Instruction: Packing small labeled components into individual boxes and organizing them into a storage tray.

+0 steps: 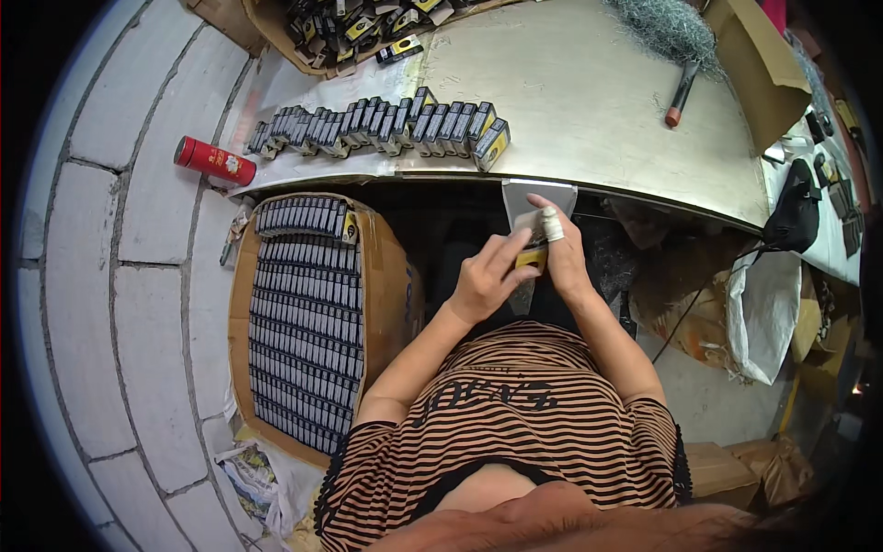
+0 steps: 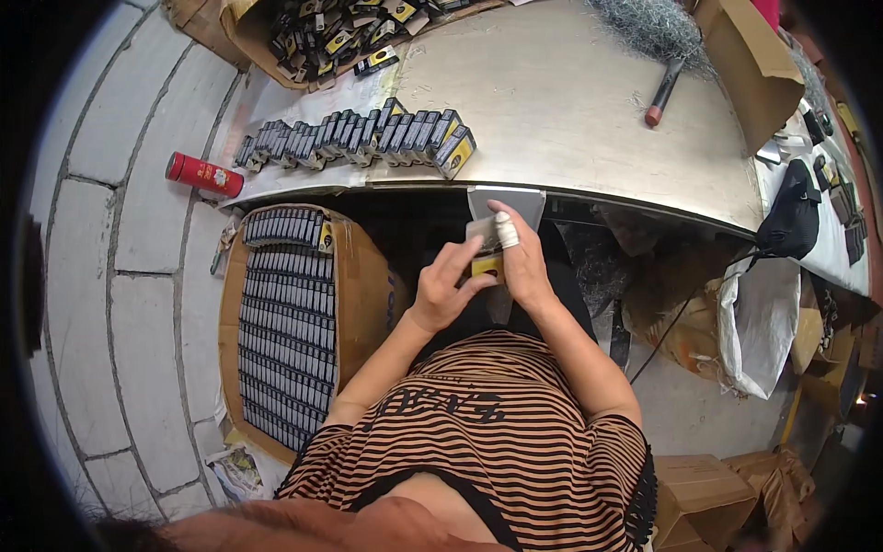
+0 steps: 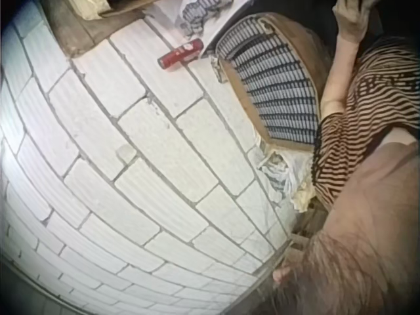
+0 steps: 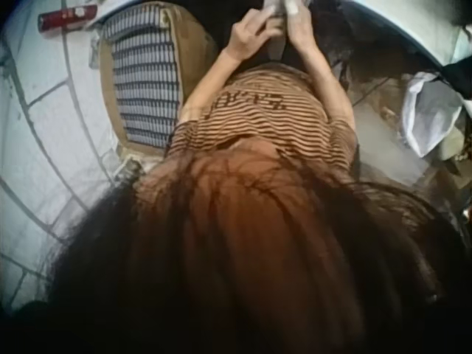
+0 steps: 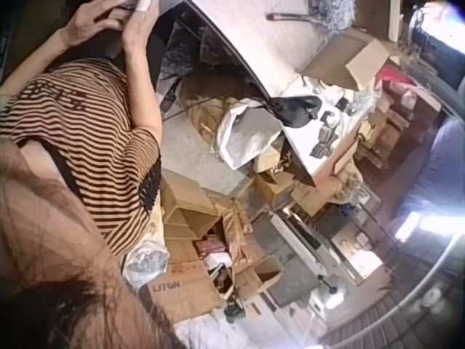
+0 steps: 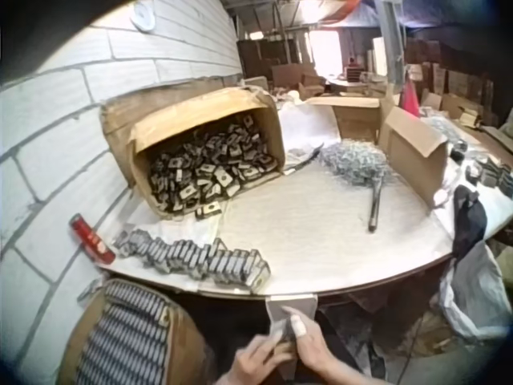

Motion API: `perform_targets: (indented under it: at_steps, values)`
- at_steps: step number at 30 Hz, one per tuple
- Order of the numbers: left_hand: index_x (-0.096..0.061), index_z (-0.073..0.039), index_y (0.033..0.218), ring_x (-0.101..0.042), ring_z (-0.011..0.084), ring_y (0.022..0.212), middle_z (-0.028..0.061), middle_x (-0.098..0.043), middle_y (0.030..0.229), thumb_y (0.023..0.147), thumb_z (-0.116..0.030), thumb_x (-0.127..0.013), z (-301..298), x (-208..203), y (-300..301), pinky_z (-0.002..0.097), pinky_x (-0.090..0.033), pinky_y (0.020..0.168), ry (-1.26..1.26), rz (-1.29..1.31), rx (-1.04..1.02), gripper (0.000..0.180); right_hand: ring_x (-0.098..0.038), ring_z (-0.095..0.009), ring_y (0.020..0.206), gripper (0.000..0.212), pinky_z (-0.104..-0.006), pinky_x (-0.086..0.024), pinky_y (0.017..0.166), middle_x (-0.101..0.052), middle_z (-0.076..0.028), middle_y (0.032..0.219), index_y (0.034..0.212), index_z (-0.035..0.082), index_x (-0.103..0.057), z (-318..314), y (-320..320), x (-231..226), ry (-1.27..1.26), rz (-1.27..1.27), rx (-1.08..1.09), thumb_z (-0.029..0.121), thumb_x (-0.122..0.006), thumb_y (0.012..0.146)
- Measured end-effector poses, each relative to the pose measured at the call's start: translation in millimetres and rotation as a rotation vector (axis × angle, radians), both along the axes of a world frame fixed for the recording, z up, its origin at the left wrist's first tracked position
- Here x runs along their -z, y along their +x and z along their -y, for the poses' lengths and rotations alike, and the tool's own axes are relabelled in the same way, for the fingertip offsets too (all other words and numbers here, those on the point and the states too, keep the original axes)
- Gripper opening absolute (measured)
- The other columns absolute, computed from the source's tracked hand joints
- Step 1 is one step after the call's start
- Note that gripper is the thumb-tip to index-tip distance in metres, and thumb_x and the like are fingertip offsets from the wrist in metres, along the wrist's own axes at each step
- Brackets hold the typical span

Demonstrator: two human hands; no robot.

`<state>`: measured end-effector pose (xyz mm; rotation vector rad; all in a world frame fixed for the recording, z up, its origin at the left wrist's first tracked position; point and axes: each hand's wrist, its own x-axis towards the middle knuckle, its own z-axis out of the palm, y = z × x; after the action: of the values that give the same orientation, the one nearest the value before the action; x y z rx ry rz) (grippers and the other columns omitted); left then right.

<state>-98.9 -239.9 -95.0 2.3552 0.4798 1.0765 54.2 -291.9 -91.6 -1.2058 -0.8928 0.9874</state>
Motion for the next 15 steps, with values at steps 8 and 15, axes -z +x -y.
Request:
perform_targets:
  at_steps: [8,15]
  values:
    - [-0.053,-0.002,0.125,-0.062,0.0276,0.08,0.015,-0.061,0.1,0.077,-0.015,-0.079,-4,8,-2,0.0328,-0.052,0.069,-0.187,0.065,0.01,0.056,-0.061,-0.019,0.104,0.042,-0.0303,-0.047,0.093,-0.061,-0.013,0.119,0.129,-0.005,-0.052,7,0,4,-0.07,-0.524,-0.121,0.015,-0.041,0.094]
    - [-0.056,-0.003,0.105,-0.061,0.0163,0.071,0.0083,-0.063,0.084,0.078,-0.015,-0.08,-8,26,-12,0.0262,-0.05,0.065,-0.318,0.041,-0.043,0.038,-0.064,-0.014,0.091,0.027,-0.0269,-0.05,0.084,-0.068,-0.009,0.101,0.112,-0.006,-0.064,11,1,3,-0.21,-0.263,-0.082,0.004,-0.057,0.088]
